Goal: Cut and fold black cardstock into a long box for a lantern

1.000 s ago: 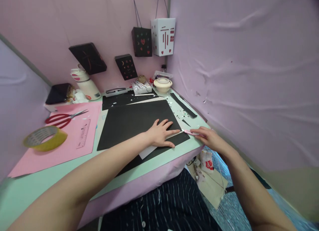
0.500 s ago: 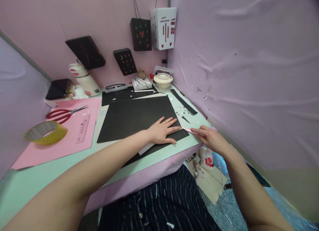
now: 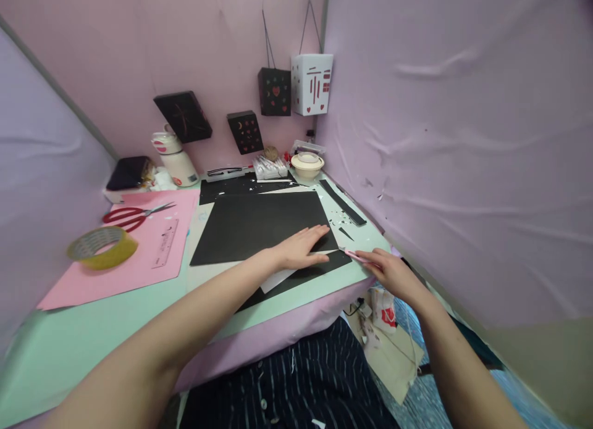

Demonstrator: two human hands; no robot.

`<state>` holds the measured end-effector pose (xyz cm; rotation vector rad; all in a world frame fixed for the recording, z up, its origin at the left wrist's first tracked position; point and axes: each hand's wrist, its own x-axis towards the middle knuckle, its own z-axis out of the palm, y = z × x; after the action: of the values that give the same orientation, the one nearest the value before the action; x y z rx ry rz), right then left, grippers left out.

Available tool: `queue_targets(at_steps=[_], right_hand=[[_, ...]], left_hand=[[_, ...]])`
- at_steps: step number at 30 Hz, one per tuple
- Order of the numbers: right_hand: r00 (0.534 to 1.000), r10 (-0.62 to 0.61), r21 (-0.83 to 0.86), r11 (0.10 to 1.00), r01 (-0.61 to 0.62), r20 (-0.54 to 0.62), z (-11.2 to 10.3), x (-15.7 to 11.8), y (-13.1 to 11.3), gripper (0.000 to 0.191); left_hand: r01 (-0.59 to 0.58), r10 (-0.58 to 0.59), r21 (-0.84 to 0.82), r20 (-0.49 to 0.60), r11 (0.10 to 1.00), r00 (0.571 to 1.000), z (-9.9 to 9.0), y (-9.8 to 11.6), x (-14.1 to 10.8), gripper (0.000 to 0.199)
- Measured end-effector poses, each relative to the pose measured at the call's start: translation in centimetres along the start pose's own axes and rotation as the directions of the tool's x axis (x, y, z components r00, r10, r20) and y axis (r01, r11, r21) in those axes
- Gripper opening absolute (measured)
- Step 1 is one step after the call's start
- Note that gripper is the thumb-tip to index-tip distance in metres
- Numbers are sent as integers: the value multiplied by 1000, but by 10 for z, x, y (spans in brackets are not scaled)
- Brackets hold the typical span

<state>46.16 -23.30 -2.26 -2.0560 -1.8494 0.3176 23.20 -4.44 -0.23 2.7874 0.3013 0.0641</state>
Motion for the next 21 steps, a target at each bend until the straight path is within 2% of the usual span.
queue_targets(at_steps=[3, 7, 10, 13, 15, 18, 20, 21], right_hand=[[1000, 18, 51, 999, -19, 13, -10, -6, 9, 36], [988, 142, 53, 989, -139, -64, -21, -6, 16, 39], [962, 240, -20, 969, -245, -130, -15, 18, 7, 38], [940, 291, -129, 940, -316, -179, 1, 54, -9, 38], [931, 298, -206, 917, -340, -212, 11, 71, -18, 36], [915, 264, -324, 875, -360, -304, 19, 80, -28, 30], [897, 231, -326, 873, -362, -376, 18, 78, -36, 28], [904, 218, -287, 898, -333, -369, 16, 77, -43, 26]], left_hand=[[90, -91, 26, 21, 996, 996, -8, -14, -11, 69], [193, -203, 119, 80, 974, 976, -7, -28, -27, 78], [222, -231, 133, 63, 966, 971, -3, -24, -30, 82], [266, -272, 109, 37, 958, 962, 0, -16, -29, 72], [311, -313, 82, 3, 947, 950, 2, -13, -29, 62], [356, -354, 61, -42, 932, 934, 5, -14, -31, 58], [359, -356, 59, -51, 931, 933, 7, -16, -32, 58], [361, -358, 59, -56, 931, 932, 8, -16, -32, 58]])
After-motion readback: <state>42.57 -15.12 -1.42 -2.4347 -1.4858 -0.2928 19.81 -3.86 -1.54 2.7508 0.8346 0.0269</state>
